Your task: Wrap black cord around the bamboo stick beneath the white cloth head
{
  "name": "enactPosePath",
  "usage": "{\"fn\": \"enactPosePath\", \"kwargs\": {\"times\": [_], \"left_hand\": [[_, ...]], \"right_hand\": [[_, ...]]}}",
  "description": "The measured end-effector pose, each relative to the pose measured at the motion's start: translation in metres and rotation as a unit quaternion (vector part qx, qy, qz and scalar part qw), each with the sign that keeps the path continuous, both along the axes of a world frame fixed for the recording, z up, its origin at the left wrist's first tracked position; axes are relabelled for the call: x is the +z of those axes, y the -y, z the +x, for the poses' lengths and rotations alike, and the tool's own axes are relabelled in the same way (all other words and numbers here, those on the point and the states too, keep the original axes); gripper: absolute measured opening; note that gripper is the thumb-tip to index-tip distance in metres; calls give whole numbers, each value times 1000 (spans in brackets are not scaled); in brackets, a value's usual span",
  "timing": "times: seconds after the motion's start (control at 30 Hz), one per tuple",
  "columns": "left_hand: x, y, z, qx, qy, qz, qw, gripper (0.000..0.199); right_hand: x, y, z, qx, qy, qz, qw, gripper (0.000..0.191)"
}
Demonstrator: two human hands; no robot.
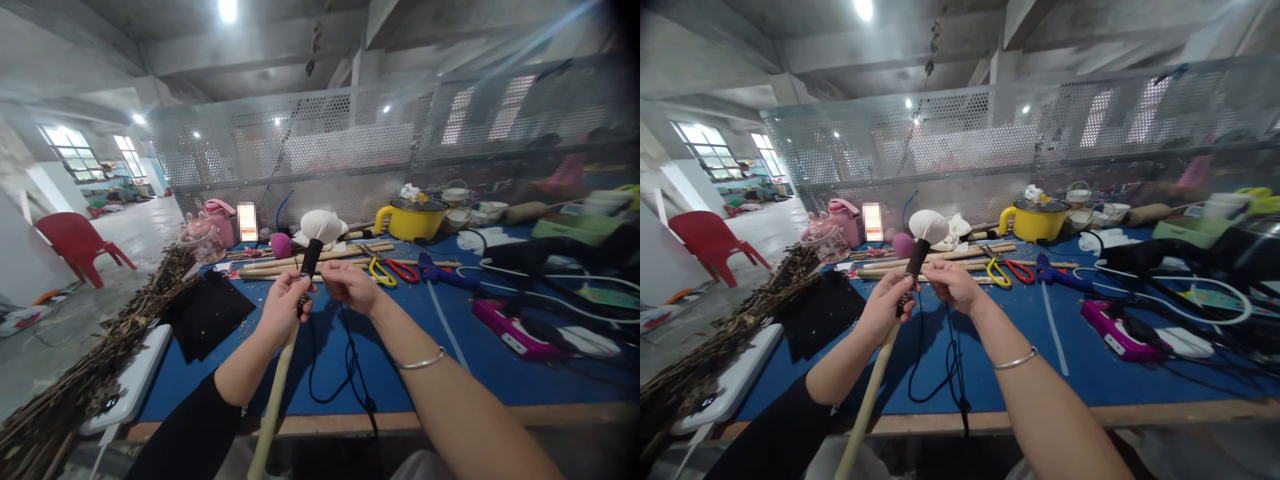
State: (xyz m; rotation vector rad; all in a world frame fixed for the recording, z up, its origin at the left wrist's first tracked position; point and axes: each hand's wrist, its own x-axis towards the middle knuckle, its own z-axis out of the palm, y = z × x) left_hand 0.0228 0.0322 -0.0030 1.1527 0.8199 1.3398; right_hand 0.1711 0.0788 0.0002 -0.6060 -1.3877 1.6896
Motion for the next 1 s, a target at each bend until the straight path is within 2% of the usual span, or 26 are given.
{"fn": "enactPosePath", "kwargs": {"times": [0.07, 0.17, 0.3, 0.4, 0.63, 1.0], "left_hand": [[1, 1, 1, -7, 4, -4, 1000, 27], [0, 1, 3, 13, -9, -3, 1000, 29], [-5, 0, 4, 30, -42, 3, 999, 32], [-7, -1, 4, 34, -53, 2, 998, 33], [-2, -2, -1, 65, -40, -15, 997, 37], [0, -1, -1, 54, 2, -19, 998, 35]], "right_hand": [[1, 3, -3, -17, -22, -2, 1000, 32], [3, 7, -9, -23, -36, -2, 999, 34], [5, 8, -7, 37, -77, -24, 996, 35], [6, 6, -2, 69, -86, -51, 993, 22], [-1, -1, -2, 50, -78, -78, 993, 17], [-12, -11, -3, 42, -42, -72, 996, 20]]}}
